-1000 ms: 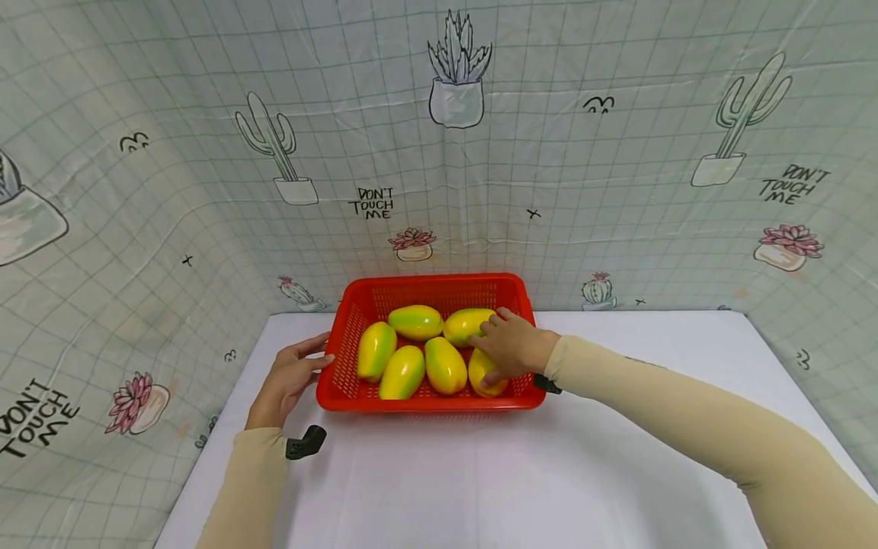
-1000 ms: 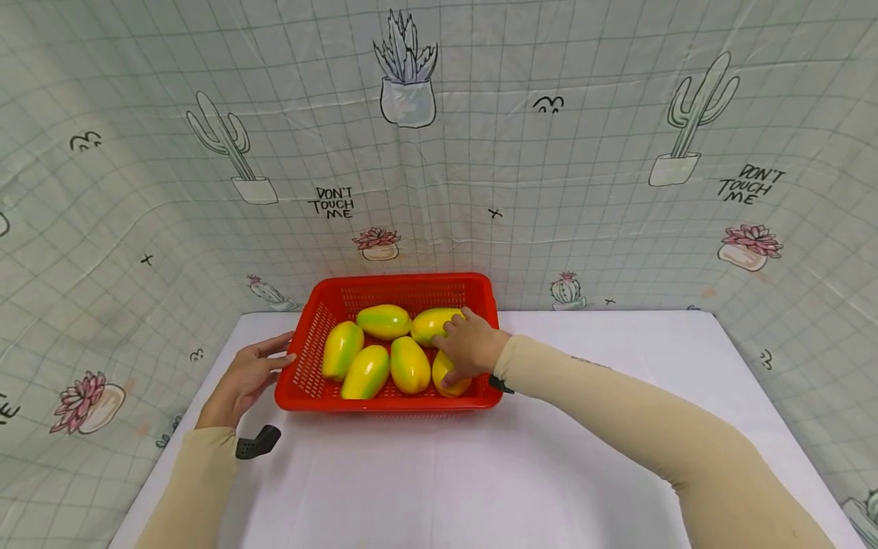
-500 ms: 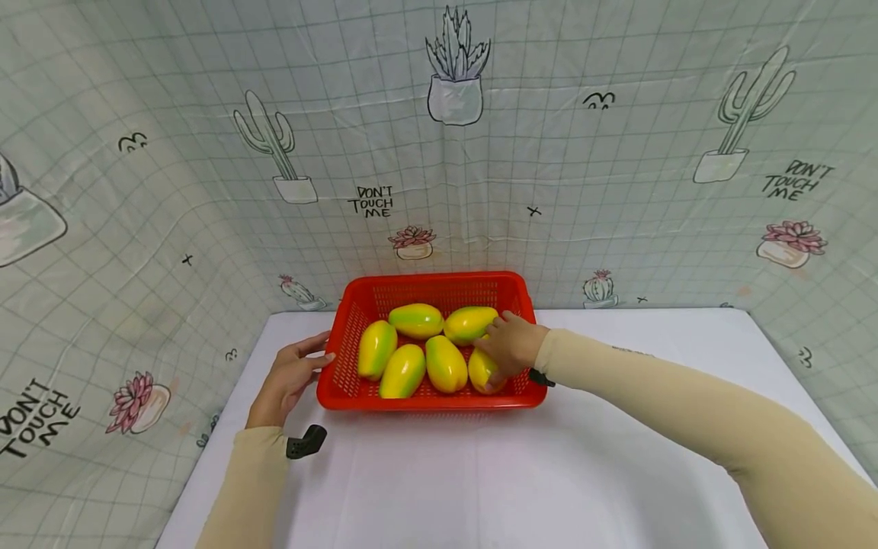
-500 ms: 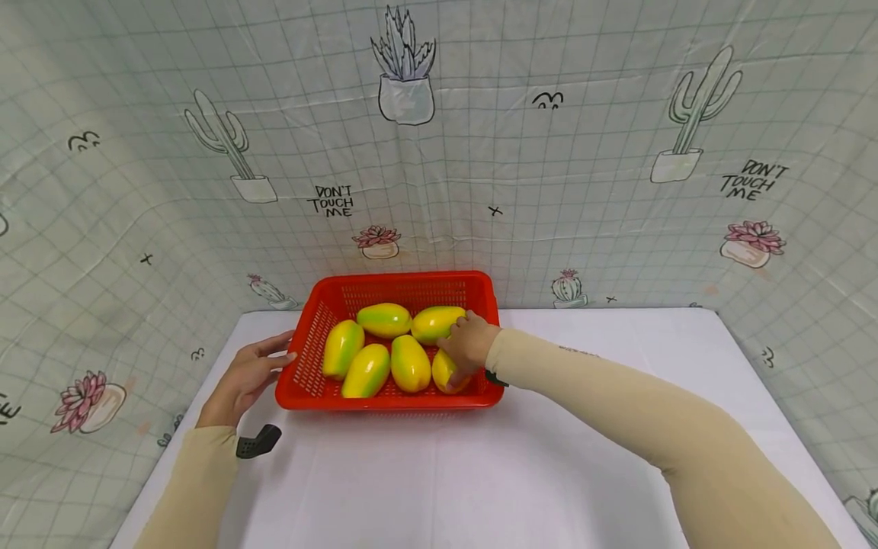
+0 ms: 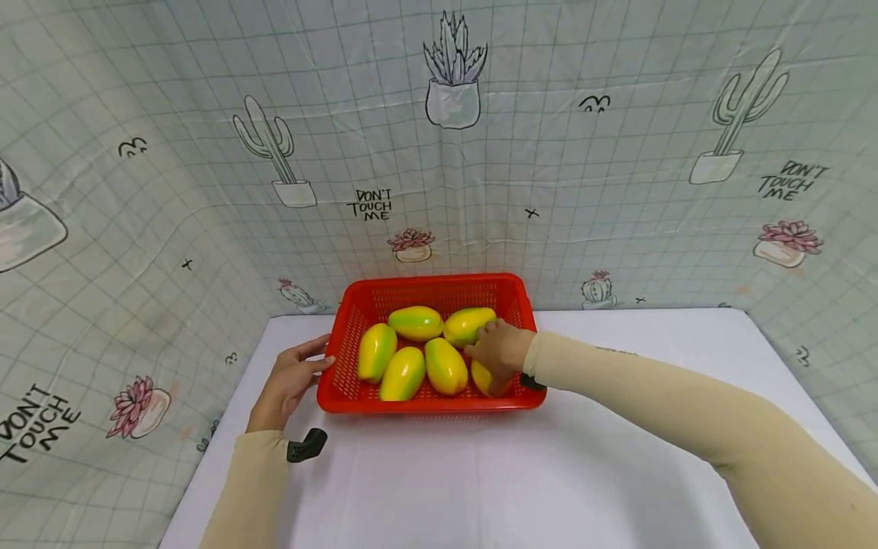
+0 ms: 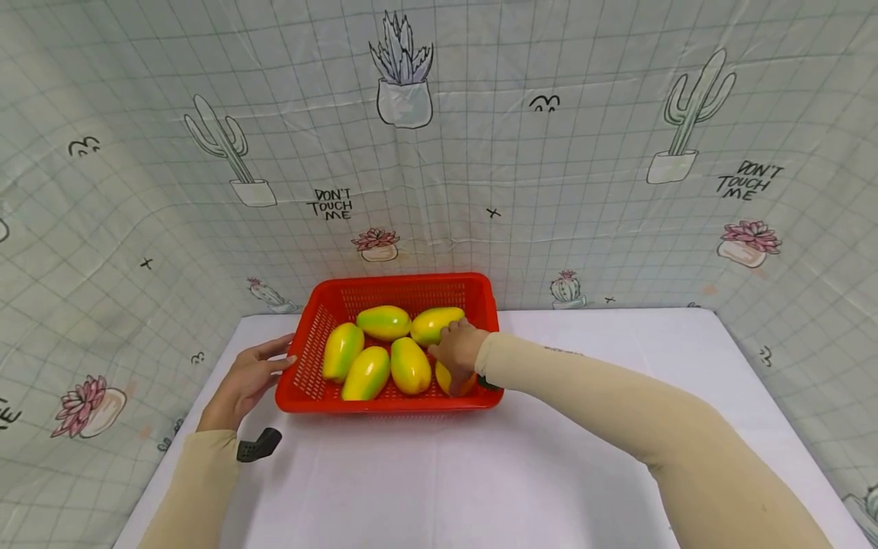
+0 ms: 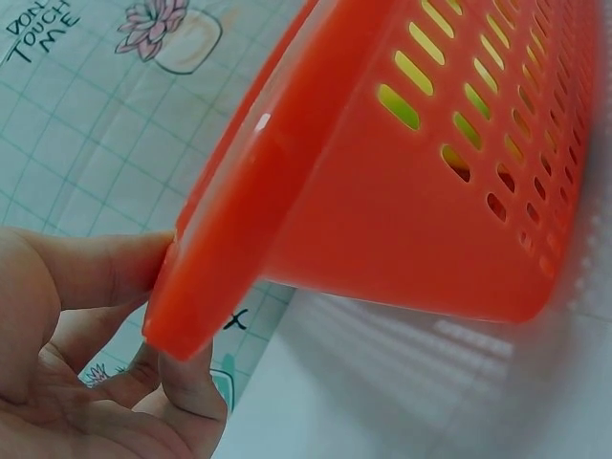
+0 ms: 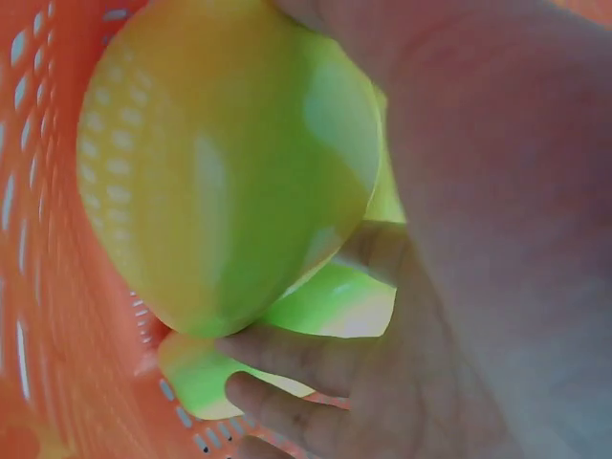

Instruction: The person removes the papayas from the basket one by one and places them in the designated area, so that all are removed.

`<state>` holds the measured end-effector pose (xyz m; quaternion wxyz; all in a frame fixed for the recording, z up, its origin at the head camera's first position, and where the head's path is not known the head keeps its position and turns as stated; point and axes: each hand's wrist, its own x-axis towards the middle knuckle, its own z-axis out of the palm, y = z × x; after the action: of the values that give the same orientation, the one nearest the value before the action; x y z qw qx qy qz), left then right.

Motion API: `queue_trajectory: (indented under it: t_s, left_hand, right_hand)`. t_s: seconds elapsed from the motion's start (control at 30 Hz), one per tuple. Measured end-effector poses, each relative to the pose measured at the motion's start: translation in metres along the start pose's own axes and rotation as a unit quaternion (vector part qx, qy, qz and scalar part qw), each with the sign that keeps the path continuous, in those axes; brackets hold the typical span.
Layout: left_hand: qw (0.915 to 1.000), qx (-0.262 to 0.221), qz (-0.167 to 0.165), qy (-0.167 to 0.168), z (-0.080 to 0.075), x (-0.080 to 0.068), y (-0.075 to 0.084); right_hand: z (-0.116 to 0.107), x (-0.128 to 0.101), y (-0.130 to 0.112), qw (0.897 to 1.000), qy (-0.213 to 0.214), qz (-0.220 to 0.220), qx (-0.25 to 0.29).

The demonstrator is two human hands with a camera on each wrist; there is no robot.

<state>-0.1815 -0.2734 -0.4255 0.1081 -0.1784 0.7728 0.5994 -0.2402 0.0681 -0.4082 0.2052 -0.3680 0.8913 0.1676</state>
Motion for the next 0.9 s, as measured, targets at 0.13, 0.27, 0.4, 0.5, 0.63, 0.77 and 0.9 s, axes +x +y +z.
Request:
queue_trajectory:
  t_s: [0.13,0.27,0.4,0.5,0.63,0.77,0.9]
  left_hand:
    - [1.0,-0.002,0.0,-0.001,0.002,0.0,-0.001]
    - [1.0,-0.006,0.001,-0.003,0.003,0.0,-0.001]
    - [1.0,-0.002,-0.001,-0.001,0.003,0.0,0.0]
    - [1.0,0.001,-0.002,-0.001,0.003,0.0,0.0]
    - [1.0,-0.002,-0.001,-0.003,0.002,0.0,0.001]
    - [1.0,-0.004,-0.002,-0.002,0.001,0.0,0.0]
    - [1.0,-0.001,-0.004,0.001,0.0,0.0,-0.001]
  right_hand:
    - [0.003,-0.004,0.004,0.999,0.013,-0.014,0.027]
    - [0.002,-0.013,0.014,0.996,0.038,-0.024,0.071]
    - [-0.001,-0.027,0.025,0.99,0.084,-0.037,0.107]
    - [0.0,-0.037,0.034,0.983,0.135,-0.05,0.114]
    - [0.003,-0.047,0.041,0.971,0.204,-0.066,0.108]
    - [0.006,-0.058,0.046,0.956,0.267,-0.078,0.092]
    - [0.009,-0.07,0.049,0.942,0.315,-0.078,0.081]
